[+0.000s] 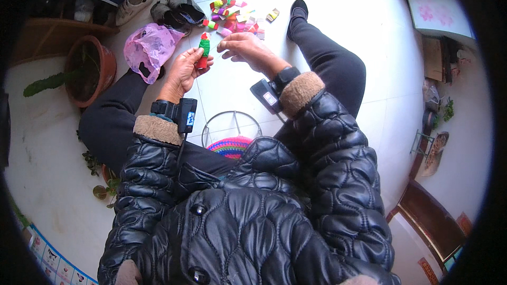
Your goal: The person sits on the floor and assembles small, colorful plastic blocks into a chain-like structure. They pick up individual blocks, connect them, and occasionally adjust the growing chain.
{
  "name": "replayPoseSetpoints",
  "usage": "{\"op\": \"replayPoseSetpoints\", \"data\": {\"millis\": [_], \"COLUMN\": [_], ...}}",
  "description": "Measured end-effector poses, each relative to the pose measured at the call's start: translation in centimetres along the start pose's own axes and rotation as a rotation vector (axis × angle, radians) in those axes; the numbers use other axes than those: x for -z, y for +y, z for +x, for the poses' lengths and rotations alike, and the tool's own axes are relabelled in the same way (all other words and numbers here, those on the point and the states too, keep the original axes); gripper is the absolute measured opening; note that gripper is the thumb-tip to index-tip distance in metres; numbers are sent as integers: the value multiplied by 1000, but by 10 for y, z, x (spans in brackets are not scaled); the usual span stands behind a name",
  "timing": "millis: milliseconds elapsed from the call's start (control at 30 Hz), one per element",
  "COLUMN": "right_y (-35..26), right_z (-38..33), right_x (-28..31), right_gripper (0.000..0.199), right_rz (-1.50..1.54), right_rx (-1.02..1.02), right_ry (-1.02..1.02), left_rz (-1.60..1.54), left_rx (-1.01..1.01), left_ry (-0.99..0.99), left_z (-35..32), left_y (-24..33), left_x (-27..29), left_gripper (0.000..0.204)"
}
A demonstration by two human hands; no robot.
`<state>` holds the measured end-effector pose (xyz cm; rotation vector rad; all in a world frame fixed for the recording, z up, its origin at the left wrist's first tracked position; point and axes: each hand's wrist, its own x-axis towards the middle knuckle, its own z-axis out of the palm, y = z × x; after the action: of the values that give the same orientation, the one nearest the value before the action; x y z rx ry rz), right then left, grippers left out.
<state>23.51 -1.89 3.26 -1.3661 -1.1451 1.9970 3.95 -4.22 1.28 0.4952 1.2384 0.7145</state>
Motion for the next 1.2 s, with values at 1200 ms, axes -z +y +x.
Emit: {"op": "replayPoseSetpoints", "data": {"millis": [1200], "right_y": [-9], "right_z": [24], "right_x": [4], "right_gripper": [15], "right_rz": [-705], "right_rx": [393], "right_ry": [111], "left_rz": [554], "left_rx": [-260], "left_ry": [-96], "left_z": [-3], "left_y": [15], "left_x": [8], "left_gripper": [25]}}
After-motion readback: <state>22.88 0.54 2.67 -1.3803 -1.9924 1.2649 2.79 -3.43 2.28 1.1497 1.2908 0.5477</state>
